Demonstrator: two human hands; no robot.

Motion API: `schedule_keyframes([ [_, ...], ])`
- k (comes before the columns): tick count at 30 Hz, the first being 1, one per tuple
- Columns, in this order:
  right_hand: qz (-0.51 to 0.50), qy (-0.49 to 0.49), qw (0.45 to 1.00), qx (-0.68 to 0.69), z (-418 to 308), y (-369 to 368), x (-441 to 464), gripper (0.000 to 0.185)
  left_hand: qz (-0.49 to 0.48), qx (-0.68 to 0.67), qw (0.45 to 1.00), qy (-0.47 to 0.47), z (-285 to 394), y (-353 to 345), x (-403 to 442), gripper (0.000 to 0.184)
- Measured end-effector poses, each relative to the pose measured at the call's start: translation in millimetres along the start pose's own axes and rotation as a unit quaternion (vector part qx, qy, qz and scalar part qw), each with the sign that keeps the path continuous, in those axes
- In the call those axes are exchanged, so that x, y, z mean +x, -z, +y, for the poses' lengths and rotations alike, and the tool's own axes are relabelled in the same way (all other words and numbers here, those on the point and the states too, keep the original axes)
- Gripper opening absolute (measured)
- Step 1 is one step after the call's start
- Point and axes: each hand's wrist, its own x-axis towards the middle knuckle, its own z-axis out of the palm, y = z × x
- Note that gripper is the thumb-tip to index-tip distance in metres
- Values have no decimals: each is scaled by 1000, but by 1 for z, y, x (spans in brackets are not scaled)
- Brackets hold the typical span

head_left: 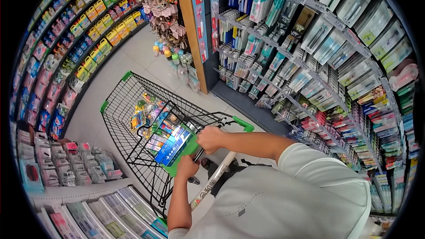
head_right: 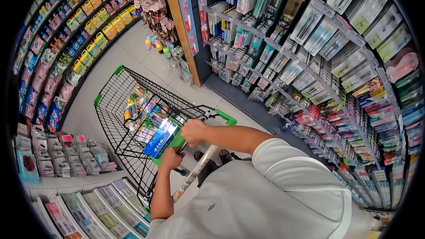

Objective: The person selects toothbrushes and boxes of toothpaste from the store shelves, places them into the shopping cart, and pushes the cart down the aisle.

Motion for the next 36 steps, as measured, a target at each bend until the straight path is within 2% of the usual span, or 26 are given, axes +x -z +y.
schedule_keyframes([
  [6,-14,-15,1000,5,2,2,25,24,7,-11,999,-38,-15,20,11,26],
  [10,-14,-38,999,14,3,8,38,22,-30,7,999,-42,-31,26,26,26],
  [12,-51,-42,997,33,3,16,44,22,-15,-9,998,-63,-44,30,33,27],
  [14,2,-20,999,32,6,14,44,20,-22,-77,995,-66,-64,23,42,27],
  [15,6,-58,997,50,7,8,45,19,-24,-106,991,-73,-66,19,49,28],
  [17,10,-47,998,42,4,18,40,18,-50,-60,997,-21,-51,31,44,28],
  [19,46,-35,998,26,6,14,42,16,-38,-77,994,-62,-63,31,47,26],
  [20,17,-22,999,23,7,18,45,17,-26,-57,994,-91,-70,28,51,26],
  [23,-6,-28,999,33,16,28,49,18,-33,-69,996,-53,-60,34,56,25],
  [27,27,8,1000,5,24,19,53,17,-9,-85,996,-36,-48,37,53,25],
  [29,9,-31,999,34,26,14,55,17,-14,-66,997,-21,-37,42,50,26],
  [30,-34,-29,998,38,28,16,57,20,-8,-80,996,-25,-42,37,54,25],
  [31,-31,-17,999,35,32,15,57,20,2,-81,997,-17,-44,34,54,25],
  [33,53,47,997,39,40,8,50,23,7,-64,998,6,-41,33,52,24],
  [34,126,70,988,50,44,20,30,28,15,-66,998,17,-35,35,50,24],
  [36,273,102,941,171,56,43,-14,27,12,-45,999,8,-17,45,42,27],
])
